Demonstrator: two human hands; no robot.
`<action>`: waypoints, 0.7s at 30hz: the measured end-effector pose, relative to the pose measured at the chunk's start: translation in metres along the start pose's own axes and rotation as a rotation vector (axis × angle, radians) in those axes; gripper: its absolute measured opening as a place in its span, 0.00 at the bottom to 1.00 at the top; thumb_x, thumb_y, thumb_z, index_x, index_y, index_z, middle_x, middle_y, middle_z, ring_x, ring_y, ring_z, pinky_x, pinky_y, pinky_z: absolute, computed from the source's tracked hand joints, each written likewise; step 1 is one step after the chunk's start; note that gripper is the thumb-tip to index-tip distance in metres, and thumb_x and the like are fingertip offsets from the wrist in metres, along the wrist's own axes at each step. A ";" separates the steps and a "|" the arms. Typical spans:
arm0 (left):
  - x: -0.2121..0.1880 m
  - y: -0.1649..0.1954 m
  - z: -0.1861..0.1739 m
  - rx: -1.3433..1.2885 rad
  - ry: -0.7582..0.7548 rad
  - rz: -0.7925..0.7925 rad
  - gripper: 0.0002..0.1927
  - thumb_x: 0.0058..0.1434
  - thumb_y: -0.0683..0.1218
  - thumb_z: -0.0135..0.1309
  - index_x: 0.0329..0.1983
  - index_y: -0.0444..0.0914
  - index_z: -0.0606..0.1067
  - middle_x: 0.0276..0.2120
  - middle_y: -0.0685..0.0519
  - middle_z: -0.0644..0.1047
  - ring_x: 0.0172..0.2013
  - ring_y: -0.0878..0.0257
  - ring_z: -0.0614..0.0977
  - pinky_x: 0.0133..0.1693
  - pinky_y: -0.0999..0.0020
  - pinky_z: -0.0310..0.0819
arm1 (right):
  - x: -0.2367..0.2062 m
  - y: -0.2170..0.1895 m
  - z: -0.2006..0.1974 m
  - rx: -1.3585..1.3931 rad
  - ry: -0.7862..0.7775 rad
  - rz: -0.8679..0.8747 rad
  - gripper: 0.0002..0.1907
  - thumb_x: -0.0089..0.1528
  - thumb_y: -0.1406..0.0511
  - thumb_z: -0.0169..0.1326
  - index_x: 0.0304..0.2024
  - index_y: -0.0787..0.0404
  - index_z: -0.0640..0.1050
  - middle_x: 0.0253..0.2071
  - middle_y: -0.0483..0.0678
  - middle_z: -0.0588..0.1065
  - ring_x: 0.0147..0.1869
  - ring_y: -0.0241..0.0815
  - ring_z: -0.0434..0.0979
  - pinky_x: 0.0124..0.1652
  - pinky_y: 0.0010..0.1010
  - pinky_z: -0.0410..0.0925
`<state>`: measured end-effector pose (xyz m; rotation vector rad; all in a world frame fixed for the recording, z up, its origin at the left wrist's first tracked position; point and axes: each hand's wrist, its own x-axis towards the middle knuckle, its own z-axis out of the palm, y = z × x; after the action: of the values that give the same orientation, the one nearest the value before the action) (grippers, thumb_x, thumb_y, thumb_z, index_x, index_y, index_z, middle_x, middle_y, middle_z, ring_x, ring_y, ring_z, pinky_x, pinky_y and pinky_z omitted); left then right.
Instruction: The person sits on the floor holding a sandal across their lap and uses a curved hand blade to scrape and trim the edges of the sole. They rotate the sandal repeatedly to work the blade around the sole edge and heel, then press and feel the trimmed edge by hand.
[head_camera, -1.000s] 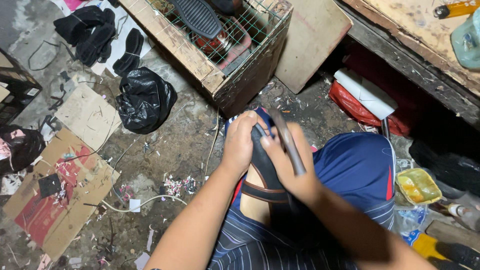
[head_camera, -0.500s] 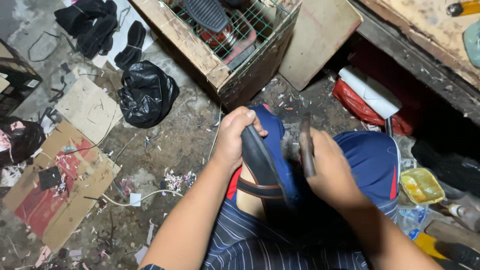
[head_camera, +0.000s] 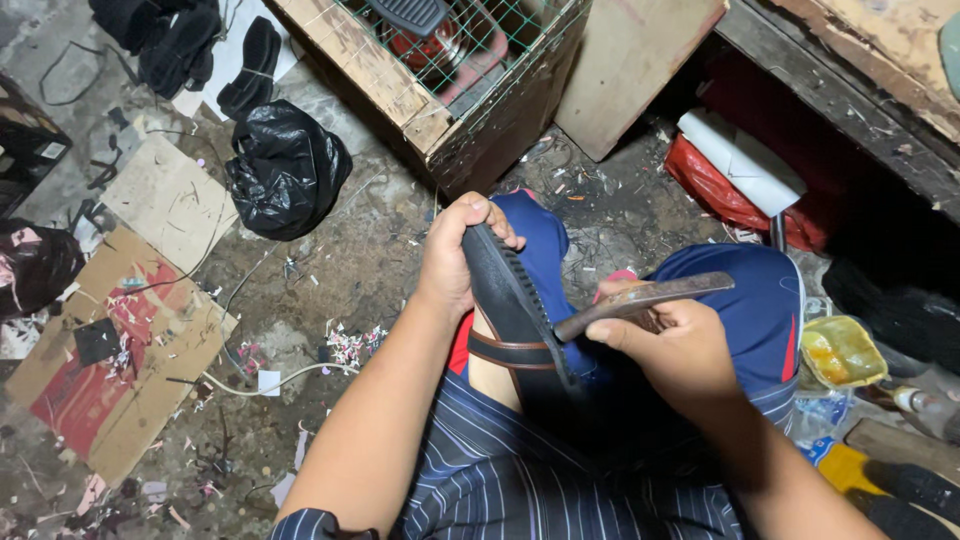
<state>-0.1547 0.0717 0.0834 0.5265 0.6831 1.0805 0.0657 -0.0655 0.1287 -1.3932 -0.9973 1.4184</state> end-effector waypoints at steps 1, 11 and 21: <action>0.000 0.000 0.000 0.003 -0.001 0.003 0.11 0.61 0.48 0.50 0.28 0.37 0.69 0.26 0.49 0.73 0.30 0.57 0.77 0.42 0.54 0.78 | 0.001 0.004 0.002 0.042 -0.014 -0.048 0.16 0.56 0.69 0.66 0.46 0.66 0.81 0.48 0.48 0.79 0.54 0.34 0.76 0.56 0.29 0.68; 0.003 0.009 0.008 0.004 0.026 0.045 0.09 0.60 0.47 0.47 0.28 0.38 0.67 0.26 0.48 0.72 0.29 0.56 0.76 0.38 0.56 0.76 | 0.009 0.025 0.039 -0.258 0.152 -0.252 0.07 0.57 0.68 0.64 0.37 0.62 0.82 0.33 0.44 0.79 0.36 0.34 0.77 0.39 0.26 0.70; 0.014 0.018 0.020 0.096 0.024 0.028 0.10 0.60 0.45 0.45 0.27 0.35 0.69 0.25 0.46 0.73 0.27 0.56 0.77 0.37 0.57 0.78 | 0.036 -0.001 0.045 -0.282 0.192 -0.378 0.10 0.57 0.68 0.65 0.36 0.62 0.77 0.32 0.45 0.76 0.33 0.35 0.75 0.35 0.26 0.70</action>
<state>-0.1474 0.0907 0.1060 0.6082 0.7537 1.0854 0.0217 -0.0291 0.1216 -1.4160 -1.2891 0.8755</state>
